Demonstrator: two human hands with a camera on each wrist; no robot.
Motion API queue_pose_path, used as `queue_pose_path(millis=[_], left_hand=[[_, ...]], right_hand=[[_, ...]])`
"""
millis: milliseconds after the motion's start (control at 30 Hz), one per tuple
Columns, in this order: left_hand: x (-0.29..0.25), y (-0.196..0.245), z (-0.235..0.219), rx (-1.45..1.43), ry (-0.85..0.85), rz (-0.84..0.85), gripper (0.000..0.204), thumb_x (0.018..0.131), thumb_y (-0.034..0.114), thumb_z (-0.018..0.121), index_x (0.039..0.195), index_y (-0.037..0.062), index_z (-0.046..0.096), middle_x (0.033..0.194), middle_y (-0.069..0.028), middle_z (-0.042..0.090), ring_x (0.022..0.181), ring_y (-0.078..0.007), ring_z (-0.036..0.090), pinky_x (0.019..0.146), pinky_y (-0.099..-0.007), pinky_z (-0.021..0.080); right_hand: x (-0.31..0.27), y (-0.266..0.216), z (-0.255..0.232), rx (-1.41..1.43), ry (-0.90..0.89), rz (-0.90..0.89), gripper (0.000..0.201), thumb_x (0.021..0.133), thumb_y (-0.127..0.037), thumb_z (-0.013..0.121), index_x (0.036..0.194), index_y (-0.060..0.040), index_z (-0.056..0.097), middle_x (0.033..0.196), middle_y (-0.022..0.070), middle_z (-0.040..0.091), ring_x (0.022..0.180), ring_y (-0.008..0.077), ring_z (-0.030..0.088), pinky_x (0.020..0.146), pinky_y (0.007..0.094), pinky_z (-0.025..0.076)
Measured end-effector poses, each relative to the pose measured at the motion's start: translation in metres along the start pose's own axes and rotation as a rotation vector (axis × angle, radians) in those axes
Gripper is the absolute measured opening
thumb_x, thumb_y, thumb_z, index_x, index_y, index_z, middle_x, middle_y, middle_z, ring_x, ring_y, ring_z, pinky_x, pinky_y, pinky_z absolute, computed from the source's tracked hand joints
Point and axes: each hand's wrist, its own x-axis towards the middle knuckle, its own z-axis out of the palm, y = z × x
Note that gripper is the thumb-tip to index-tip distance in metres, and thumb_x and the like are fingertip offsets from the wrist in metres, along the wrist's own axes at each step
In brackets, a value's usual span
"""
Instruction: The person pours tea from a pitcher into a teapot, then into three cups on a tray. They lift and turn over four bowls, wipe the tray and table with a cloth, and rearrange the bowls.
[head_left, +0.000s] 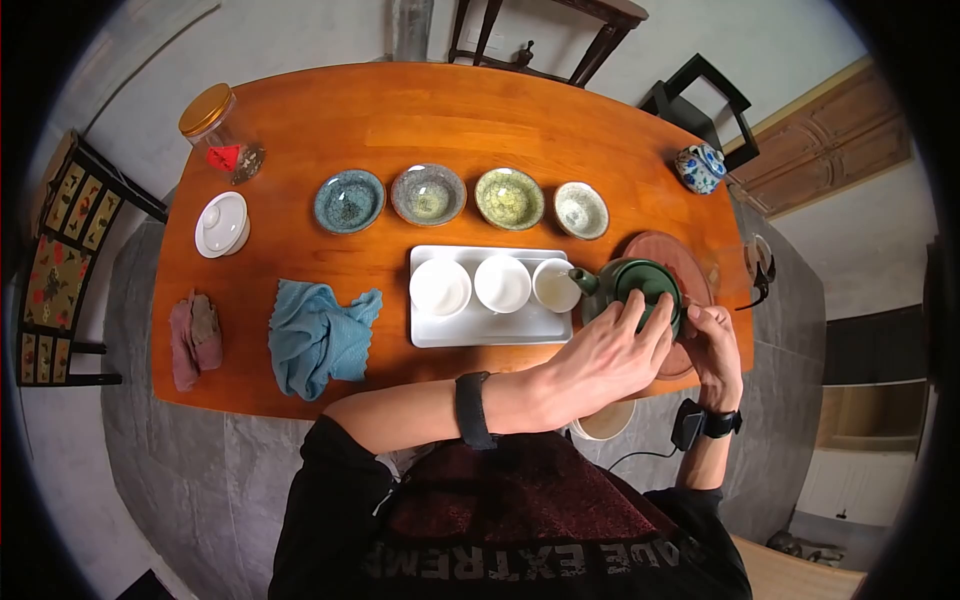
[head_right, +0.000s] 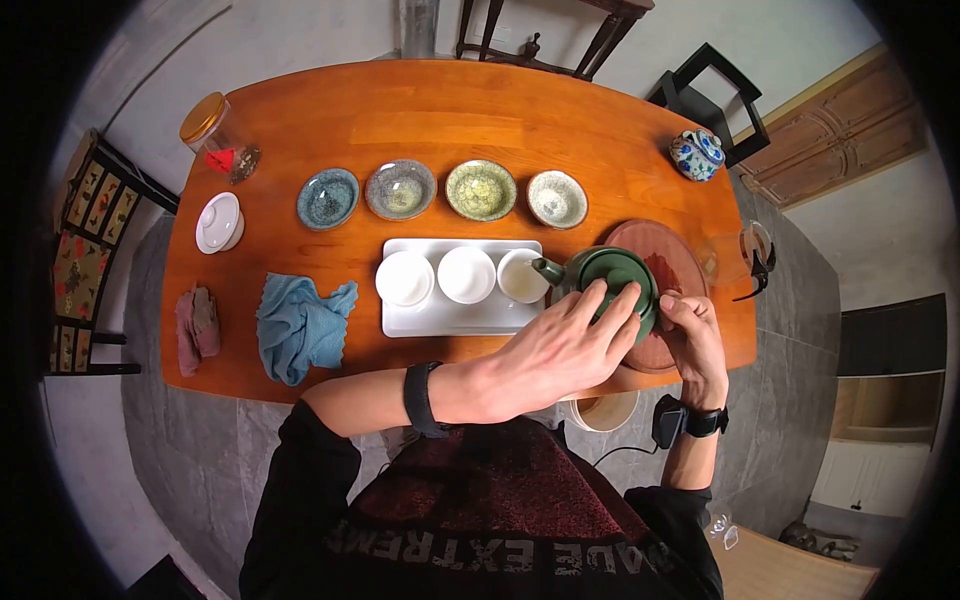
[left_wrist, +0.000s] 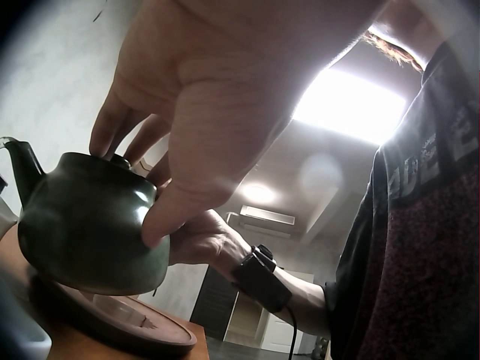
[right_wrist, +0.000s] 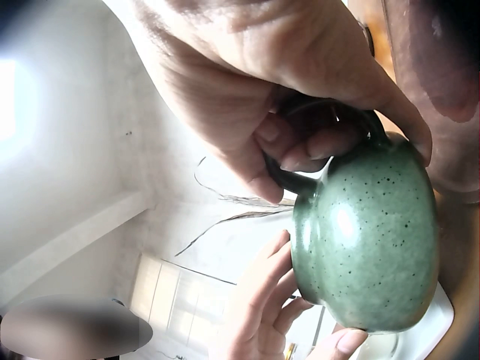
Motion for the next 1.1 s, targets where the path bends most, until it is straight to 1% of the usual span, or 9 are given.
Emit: queue_pose_path(millis=[33, 567, 733, 1100], left_hand=[[0.0001, 0.0, -0.0001, 0.0, -0.001, 0.0, 0.057, 0.067, 0.016, 0.07, 0.117, -0.0084, 0.055, 0.13, -0.025, 0.047, 0.109, -0.0367, 0.053, 0.09, -0.0397, 0.052], [0.0002, 0.0002, 0.002, 0.001, -0.011, 0.012, 0.062, 0.065, 0.017, 0.072, 0.118, -0.0087, 0.055, 0.131, -0.0252, 0.046, 0.109, -0.0366, 0.053, 0.09, -0.0388, 0.053], [0.0002, 0.0, 0.0019, -0.014, -0.005, 0.013, 0.063, 0.064, 0.017, 0.073, 0.118, -0.0086, 0.055, 0.131, -0.0251, 0.046, 0.11, -0.0367, 0.053, 0.089, -0.0386, 0.053], [0.0004, 0.0006, 0.0012, -0.02, 0.011, 0.015, 0.054, 0.069, 0.012, 0.067, 0.117, -0.0085, 0.055, 0.131, -0.0255, 0.047, 0.108, -0.036, 0.054, 0.088, -0.0385, 0.054]], right_hand=[[-0.0007, -0.0005, 0.0013, 0.003, -0.005, 0.005, 0.034, 0.091, -0.011, 0.061, 0.059, -0.0061, 0.05, 0.067, -0.0017, 0.044, 0.063, 0.0099, 0.041, 0.061, 0.028, 0.037], [-0.0015, 0.0015, -0.0012, 0.028, 0.008, 0.014, 0.033, 0.089, -0.009, 0.063, 0.059, -0.0056, 0.051, 0.068, -0.0018, 0.045, 0.063, 0.0099, 0.042, 0.063, 0.0275, 0.038], [-0.0015, 0.0027, -0.003, 0.033, 0.016, 0.017, 0.035, 0.089, -0.009, 0.063, 0.058, -0.0059, 0.05, 0.067, -0.0019, 0.044, 0.063, 0.0099, 0.041, 0.062, 0.0276, 0.036], [-0.0028, 0.0032, -0.0046, 0.026, 0.007, 0.012, 0.035, 0.09, -0.01, 0.062, 0.057, -0.0067, 0.049, 0.067, -0.002, 0.043, 0.063, 0.0098, 0.04, 0.062, 0.0278, 0.035]])
